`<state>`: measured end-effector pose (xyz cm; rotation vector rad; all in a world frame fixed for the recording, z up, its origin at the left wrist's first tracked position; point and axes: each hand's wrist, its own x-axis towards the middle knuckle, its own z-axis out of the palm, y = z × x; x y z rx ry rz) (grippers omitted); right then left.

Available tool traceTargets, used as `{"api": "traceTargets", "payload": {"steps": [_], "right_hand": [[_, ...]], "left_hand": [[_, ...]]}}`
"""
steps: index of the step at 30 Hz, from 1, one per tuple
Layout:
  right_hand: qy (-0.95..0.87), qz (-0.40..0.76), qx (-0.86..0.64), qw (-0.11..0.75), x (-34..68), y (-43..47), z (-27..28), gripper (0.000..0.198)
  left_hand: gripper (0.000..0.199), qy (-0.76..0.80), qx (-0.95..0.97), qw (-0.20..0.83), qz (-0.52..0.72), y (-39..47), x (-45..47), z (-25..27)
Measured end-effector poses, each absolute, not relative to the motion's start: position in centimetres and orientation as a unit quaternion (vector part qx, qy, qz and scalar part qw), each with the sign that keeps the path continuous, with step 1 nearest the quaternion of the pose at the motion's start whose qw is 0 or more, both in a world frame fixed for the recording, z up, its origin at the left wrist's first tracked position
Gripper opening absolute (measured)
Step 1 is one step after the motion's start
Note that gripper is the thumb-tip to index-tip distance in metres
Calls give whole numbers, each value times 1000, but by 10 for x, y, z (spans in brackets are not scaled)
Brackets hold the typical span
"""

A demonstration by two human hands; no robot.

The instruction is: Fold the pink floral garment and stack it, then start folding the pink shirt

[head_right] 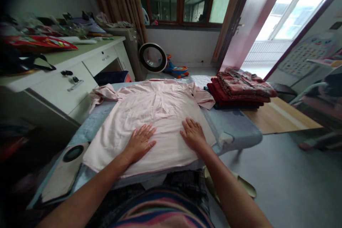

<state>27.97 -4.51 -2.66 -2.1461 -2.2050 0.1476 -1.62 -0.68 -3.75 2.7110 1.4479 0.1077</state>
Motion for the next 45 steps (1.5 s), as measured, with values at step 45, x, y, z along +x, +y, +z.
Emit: {"api": "traceTargets", "payload": {"steps": [45], "right_hand": [[-732, -46, -629, 259, 288, 16, 0, 56]], "left_hand": [[68, 438, 678, 515, 289, 51, 46, -5]]}}
